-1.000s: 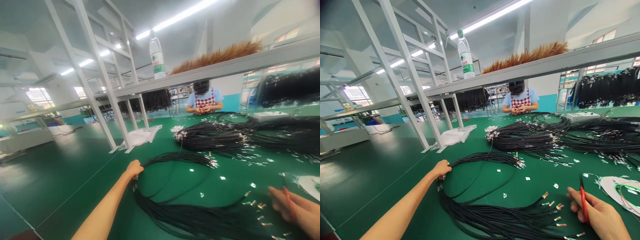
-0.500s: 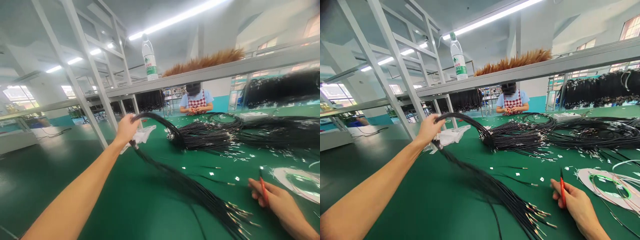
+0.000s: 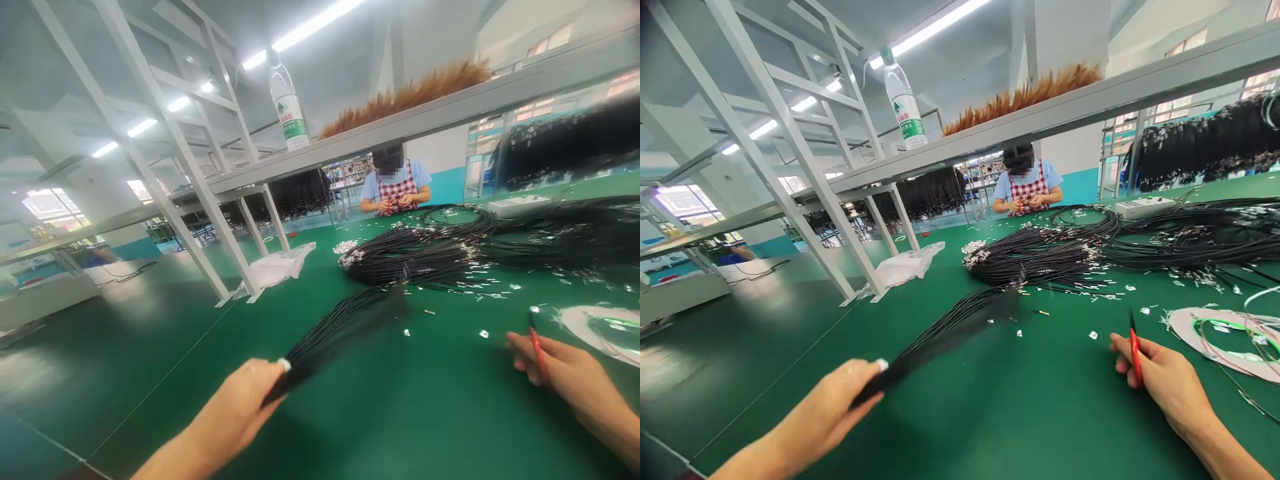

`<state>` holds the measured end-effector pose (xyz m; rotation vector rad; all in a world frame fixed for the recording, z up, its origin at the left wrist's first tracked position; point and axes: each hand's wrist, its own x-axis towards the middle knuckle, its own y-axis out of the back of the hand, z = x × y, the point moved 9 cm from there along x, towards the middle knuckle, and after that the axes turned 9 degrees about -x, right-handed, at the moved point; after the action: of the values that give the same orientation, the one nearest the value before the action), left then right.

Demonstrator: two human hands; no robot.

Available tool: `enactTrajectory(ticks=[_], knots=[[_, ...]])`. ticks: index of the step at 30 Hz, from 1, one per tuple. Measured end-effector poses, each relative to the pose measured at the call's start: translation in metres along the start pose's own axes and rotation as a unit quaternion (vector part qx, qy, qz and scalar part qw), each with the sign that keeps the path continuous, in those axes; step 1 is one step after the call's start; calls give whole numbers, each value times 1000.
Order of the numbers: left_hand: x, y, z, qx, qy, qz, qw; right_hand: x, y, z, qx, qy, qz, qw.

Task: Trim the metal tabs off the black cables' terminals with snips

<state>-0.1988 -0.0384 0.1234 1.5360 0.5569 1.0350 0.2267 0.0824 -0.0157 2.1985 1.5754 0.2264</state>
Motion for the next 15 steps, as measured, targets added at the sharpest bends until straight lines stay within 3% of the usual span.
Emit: enactTrajectory(ticks=[2,5,11,13,15], knots=[[-25,-34,2,5,-9,-105,994,-1,0,-1,-1,5,-2,1000],[-39,-56,-20,34,49,-183,981,-5,0,-1,-1,-5,-10,1000],[-33,-54,-95,103,170,-248,948,-5,-2,1,3,-17,-16,1000],[-28,-52,-104,108,198,-232,946,-1,-4,4,10,-11,-22,1000],[-20,-51,-93,68,197,-182,961,5,-7,9,12,-6,-27,1000]])
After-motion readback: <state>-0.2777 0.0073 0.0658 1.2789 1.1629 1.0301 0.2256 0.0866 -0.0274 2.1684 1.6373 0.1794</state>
